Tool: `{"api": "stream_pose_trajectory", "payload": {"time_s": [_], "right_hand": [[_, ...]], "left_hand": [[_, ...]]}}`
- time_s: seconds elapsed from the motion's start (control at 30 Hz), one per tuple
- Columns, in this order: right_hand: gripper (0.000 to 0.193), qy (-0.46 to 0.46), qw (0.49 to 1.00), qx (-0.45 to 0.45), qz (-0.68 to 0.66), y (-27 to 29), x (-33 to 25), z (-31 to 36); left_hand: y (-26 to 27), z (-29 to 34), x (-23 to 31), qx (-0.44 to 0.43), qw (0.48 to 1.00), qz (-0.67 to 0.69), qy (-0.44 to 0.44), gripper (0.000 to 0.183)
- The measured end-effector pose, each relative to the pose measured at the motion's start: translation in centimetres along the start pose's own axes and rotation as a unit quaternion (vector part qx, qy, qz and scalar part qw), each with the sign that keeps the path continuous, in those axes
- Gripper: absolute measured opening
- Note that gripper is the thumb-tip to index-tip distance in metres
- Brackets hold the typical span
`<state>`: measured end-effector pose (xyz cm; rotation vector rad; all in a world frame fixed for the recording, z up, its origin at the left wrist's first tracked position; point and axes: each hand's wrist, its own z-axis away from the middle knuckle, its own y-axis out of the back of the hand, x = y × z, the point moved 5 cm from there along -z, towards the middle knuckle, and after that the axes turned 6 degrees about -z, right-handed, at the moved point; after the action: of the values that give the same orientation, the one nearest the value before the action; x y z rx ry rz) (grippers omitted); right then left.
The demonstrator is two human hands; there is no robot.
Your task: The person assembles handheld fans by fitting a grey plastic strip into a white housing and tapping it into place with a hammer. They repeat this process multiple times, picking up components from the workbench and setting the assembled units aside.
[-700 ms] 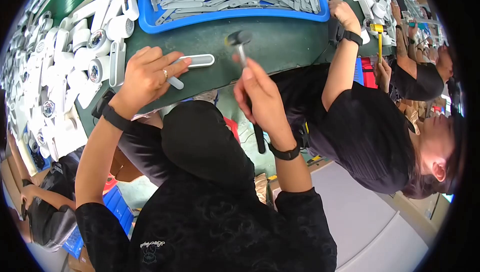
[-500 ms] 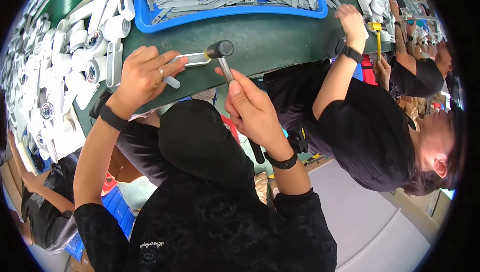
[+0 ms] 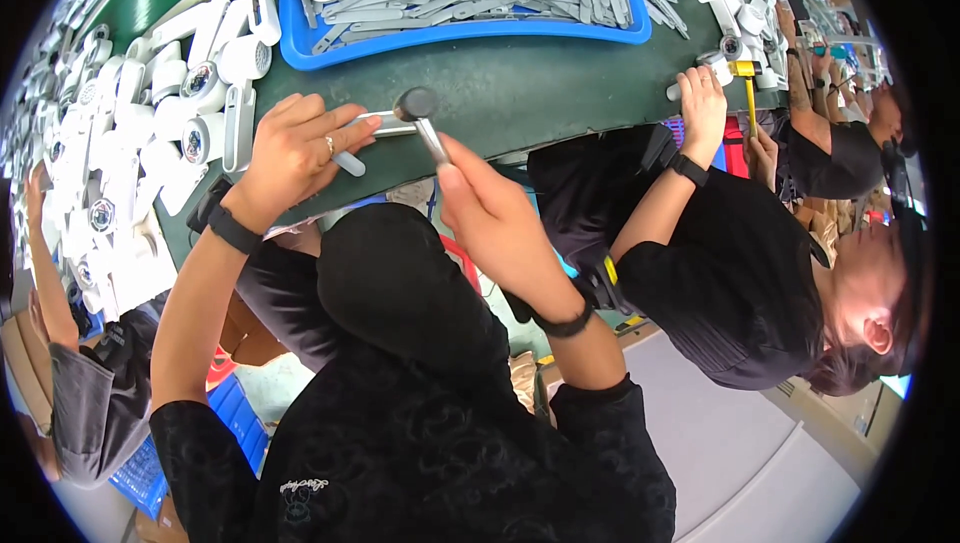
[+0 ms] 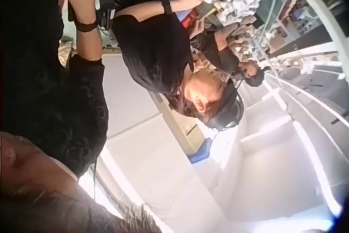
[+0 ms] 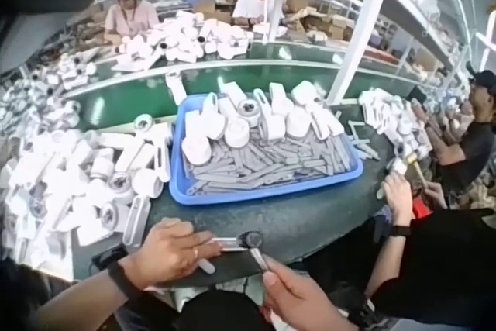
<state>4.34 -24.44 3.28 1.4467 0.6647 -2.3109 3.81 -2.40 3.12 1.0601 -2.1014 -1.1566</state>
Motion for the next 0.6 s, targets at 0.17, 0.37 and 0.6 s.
{"api": "stream_pose_trajectory", "payload": {"time_s": [0.17, 0.37, 0.6], "right_hand": [[0.041, -0.074, 0.996, 0.050, 0.004, 1.2, 1.6, -0.3], [0.024, -0.052, 0.996, 0.068, 0.014, 4.0, 0.7, 0.4], [0.028, 0.003, 0.999, 0.045, -0.002, 3.7, 0.1, 0.3]], "left_hand": [[0.4, -1.0, 0.5, -0.109, 0.990, -0.010, 0.083, 0.031], [3.8, 0.9, 2.1, -0.214, 0.974, -0.030, -0.063, 0.014], [5.5, 2.6, 1.3, -0.214, 0.944, -0.185, -0.170, 0.020]]}}
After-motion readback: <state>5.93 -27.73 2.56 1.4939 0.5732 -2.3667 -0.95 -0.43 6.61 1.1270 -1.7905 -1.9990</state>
